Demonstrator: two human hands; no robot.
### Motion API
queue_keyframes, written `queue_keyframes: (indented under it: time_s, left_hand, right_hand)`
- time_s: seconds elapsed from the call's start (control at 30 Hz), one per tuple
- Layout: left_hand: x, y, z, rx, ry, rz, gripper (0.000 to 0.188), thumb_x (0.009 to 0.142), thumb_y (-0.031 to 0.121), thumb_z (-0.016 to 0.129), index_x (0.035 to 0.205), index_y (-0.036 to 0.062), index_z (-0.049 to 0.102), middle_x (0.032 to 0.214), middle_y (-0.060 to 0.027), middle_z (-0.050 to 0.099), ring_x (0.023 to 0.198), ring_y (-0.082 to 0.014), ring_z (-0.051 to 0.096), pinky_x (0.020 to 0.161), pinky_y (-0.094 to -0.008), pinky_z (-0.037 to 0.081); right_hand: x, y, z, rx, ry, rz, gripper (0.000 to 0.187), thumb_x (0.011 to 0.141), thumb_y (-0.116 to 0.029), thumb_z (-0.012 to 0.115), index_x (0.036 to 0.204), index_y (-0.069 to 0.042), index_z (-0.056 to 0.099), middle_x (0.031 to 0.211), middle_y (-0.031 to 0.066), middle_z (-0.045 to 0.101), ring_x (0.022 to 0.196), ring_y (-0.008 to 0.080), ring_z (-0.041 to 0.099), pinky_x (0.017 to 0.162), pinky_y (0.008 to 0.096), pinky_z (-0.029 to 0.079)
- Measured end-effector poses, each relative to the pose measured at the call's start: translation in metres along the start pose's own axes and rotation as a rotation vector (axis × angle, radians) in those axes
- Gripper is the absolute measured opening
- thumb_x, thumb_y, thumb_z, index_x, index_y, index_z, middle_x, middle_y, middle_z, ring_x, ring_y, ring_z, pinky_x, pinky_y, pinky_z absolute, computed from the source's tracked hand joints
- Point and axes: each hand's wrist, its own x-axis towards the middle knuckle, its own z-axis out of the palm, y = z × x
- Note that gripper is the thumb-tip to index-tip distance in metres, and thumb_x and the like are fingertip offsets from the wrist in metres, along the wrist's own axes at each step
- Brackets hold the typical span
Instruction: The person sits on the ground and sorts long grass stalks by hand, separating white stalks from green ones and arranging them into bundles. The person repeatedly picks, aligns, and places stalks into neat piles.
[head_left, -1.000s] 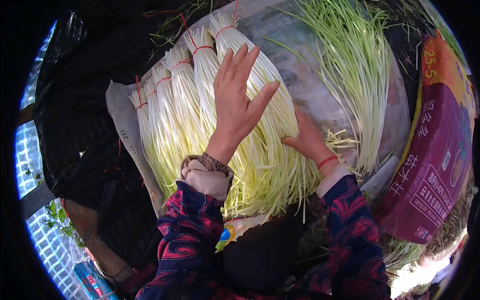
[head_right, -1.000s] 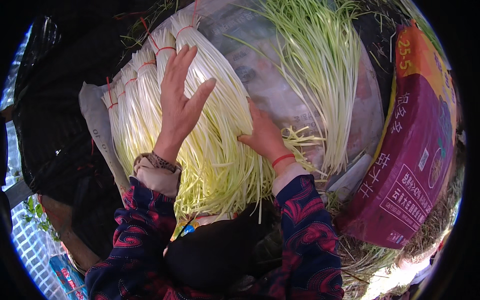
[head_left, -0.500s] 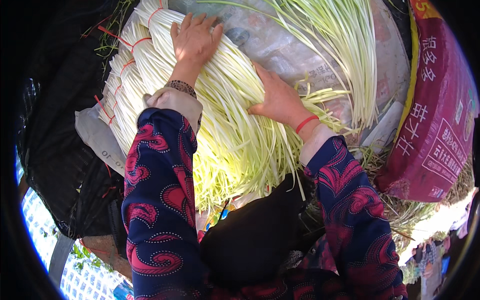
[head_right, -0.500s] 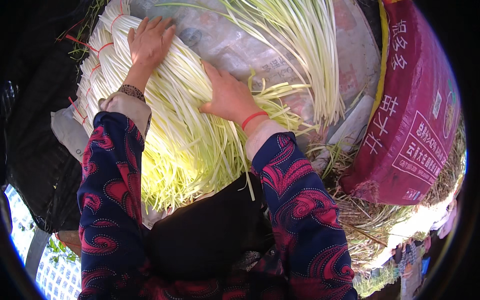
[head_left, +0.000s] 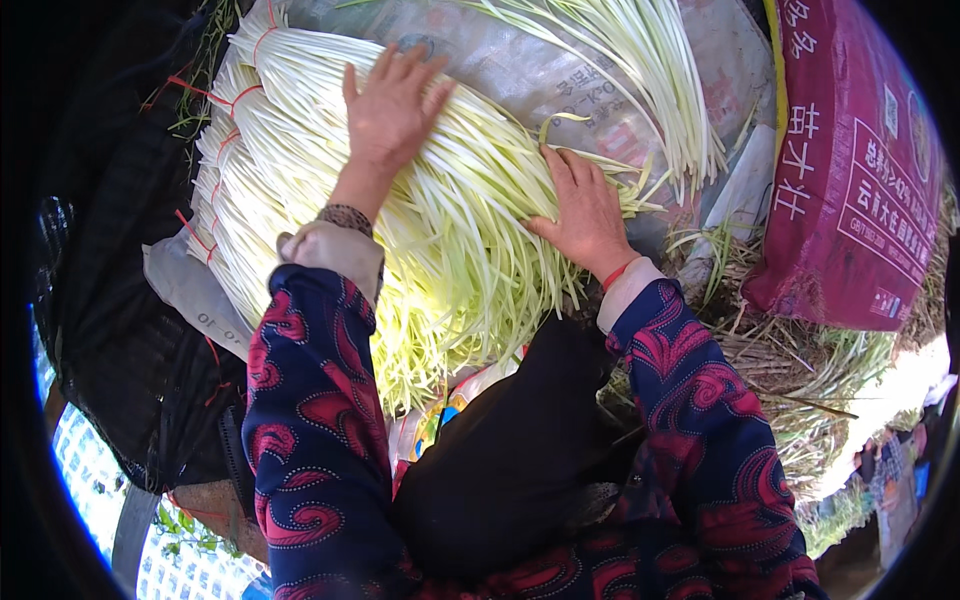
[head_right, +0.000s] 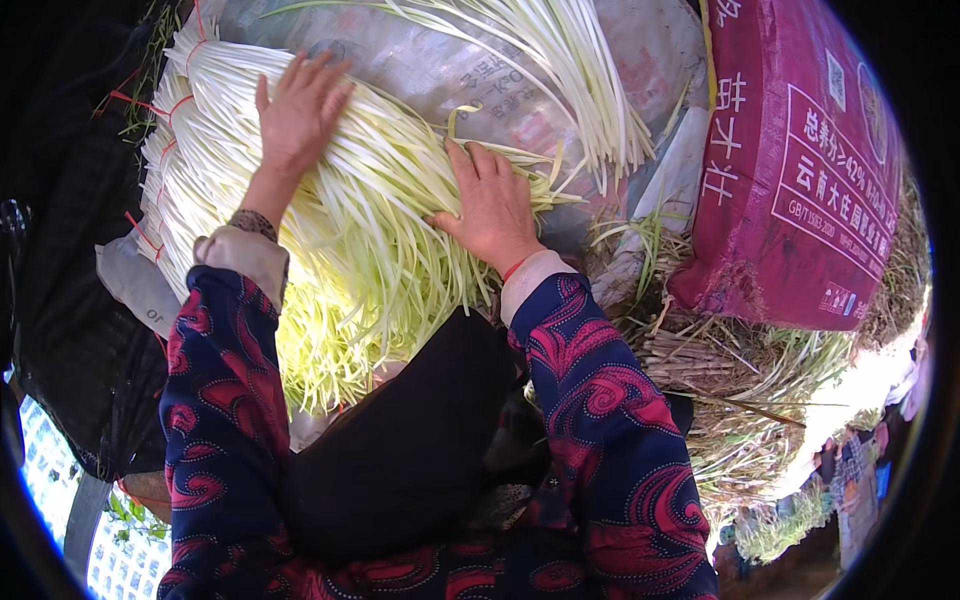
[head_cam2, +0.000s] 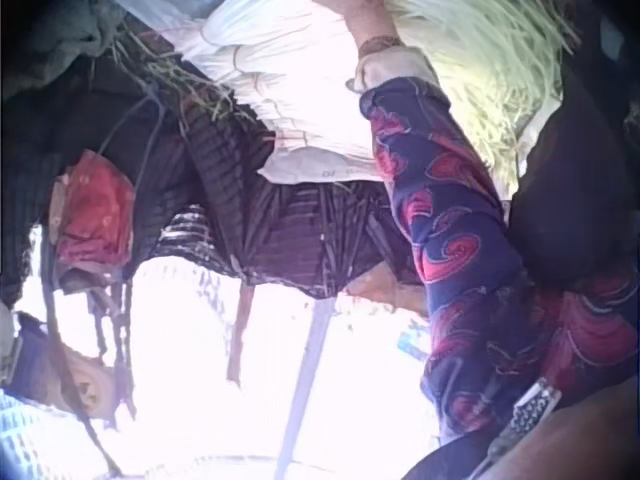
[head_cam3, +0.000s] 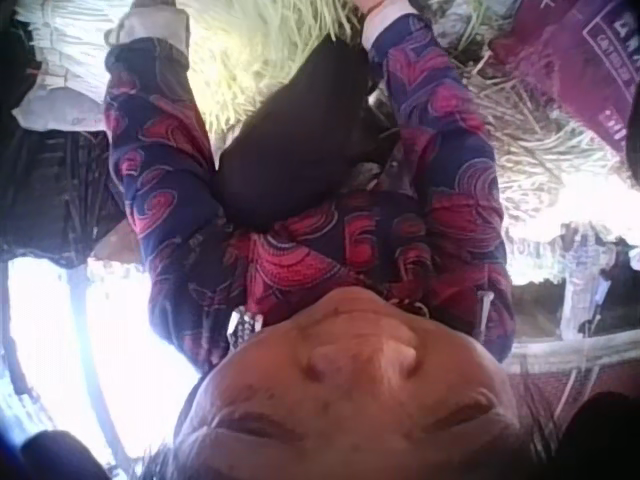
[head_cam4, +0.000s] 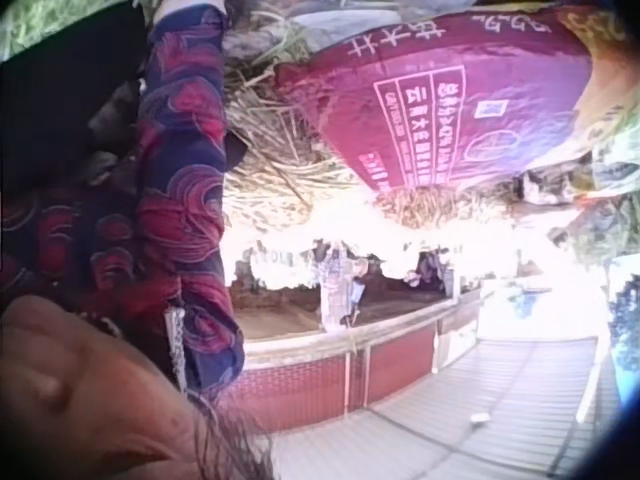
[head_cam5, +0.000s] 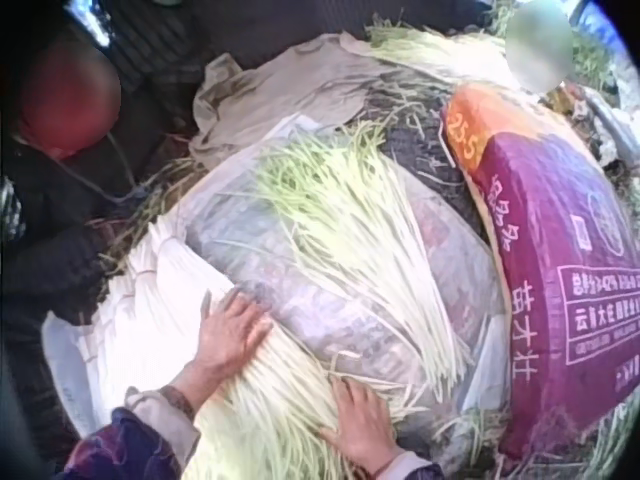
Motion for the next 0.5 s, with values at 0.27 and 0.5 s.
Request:
queue_keyframes:
  time_s: [0.27,0.5]
  left_hand:
    - [-0.063,0.059,-0.019,-0.238,0.056,0.078,0.039,0.075,0.042,0.045,0.108,0.0228,0.048,0.114,0.0041,0.045,0.113,-0.0159,0.032,0.096,-0.0434,0.012]
    - [-0.070,0.052,-0.014,-0.428,0.159,0.056,0.025,0.079,0.035,0.041,0.092,0.0181,0.054,0.102,0.0013,0.050,0.107,-0.0169,0.039,0.094,-0.0386,0.015]
  right_hand:
    - [0.003,-0.011,-0.042,-0.011,-0.155,-0.072,0.064,0.063,-0.033,0.062,0.115,-0.004,0.038,0.111,0.0168,0.042,0.101,0.0300,0.042,0.084,0.0392,0.035]
    - [0.082,-0.043,-0.039,0.455,0.083,-0.243,0.057,0.072,-0.041,0.051,0.110,0.001,0.040,0.103,0.0196,0.048,0.096,0.0315,0.047,0.079,0.0374,0.038]
